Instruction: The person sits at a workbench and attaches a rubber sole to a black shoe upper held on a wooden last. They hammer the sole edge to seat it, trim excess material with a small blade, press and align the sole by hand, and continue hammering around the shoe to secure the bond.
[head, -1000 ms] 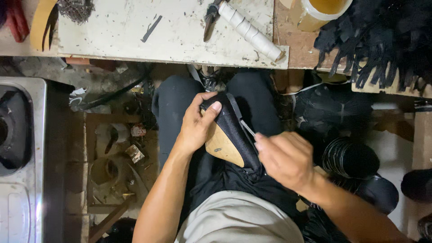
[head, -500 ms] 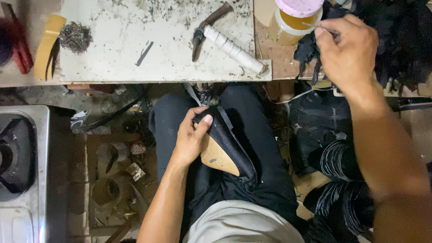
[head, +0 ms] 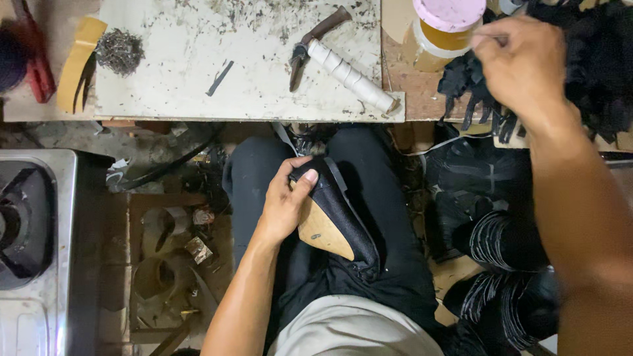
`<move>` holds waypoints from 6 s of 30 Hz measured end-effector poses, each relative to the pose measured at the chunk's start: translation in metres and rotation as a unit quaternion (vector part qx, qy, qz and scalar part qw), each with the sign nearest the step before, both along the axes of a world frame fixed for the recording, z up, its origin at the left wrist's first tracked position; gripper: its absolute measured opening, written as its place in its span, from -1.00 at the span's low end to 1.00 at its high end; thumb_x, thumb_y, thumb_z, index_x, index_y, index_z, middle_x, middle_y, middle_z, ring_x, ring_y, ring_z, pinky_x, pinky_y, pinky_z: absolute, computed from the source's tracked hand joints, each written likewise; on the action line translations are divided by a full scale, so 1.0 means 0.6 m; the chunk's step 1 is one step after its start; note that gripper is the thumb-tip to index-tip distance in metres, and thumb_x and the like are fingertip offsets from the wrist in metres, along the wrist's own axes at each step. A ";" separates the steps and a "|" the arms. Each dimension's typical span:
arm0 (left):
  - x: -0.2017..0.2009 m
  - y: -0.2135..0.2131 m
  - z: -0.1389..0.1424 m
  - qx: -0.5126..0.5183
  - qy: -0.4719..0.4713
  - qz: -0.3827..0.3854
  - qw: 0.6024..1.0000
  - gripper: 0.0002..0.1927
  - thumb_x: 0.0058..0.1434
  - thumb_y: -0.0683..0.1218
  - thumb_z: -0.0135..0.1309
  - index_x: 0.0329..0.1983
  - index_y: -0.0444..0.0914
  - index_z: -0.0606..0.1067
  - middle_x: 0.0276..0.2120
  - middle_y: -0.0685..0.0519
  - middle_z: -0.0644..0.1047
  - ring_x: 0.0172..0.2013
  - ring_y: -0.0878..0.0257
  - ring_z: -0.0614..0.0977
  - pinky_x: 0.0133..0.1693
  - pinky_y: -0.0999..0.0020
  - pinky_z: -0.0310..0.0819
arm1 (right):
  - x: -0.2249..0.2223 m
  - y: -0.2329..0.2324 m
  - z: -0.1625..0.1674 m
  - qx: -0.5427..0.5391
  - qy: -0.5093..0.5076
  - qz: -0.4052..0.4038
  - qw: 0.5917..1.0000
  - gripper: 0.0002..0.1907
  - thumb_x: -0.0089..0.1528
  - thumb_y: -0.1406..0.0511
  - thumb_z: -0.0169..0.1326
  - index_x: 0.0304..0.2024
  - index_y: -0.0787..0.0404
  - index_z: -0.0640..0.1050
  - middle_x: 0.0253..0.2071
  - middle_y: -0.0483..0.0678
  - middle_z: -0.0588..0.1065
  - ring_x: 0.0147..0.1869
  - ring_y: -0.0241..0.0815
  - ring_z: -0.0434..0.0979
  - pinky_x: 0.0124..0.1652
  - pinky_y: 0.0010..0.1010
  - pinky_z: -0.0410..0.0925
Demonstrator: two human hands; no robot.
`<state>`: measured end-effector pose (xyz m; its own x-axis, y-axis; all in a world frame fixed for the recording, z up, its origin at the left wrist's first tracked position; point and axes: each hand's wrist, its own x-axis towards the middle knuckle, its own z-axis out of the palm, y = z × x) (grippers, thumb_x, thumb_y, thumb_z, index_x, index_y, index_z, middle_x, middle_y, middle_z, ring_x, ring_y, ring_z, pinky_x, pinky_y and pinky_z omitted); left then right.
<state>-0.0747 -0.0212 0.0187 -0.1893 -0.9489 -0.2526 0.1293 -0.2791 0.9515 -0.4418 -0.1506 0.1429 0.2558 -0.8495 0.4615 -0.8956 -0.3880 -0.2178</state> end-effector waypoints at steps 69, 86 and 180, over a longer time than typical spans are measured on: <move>0.002 -0.002 0.005 0.009 -0.001 0.008 1.000 -0.56 0.36 -0.01 0.06 0.18 -0.37 0.40 -0.18 0.02 0.59 -0.17 0.37 0.57 -0.08 0.45 0.48 | 0.246 0.310 -0.067 -0.008 0.034 0.197 0.980 -0.69 0.13 0.44 0.21 -0.06 0.36 0.61 -0.44 -0.09 0.38 -0.40 -0.14 0.42 -0.38 -0.30 0.27; 0.001 0.001 -0.003 0.016 -0.019 0.004 1.000 -0.61 0.37 -0.05 0.05 0.18 -0.34 0.42 -0.32 0.06 0.56 -0.33 0.40 0.49 -0.25 0.47 0.38 | 0.123 0.183 -0.077 0.001 -0.091 0.008 0.996 -0.79 0.43 0.44 0.20 0.12 0.34 0.64 -0.28 0.09 0.44 -0.27 -0.02 0.50 -0.24 -0.25 0.35; 0.066 -0.052 0.044 -0.201 -0.281 0.044 0.937 -0.76 0.23 -0.11 0.12 -0.10 -0.32 0.60 -0.08 -0.06 0.68 -0.03 0.13 0.72 0.02 0.35 0.51 | 0.163 0.080 0.302 0.075 -0.611 0.180 0.767 -0.05 0.17 0.38 0.13 0.54 0.49 0.04 0.46 0.21 0.24 0.52 0.01 0.29 0.49 -0.18 0.15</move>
<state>-0.0351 -0.0527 0.0452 -0.0504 -0.9945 0.0922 -0.4182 0.1049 0.9023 -0.3441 -0.1024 0.3242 -0.0596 -0.8921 0.4478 0.1719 -0.4511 -0.8758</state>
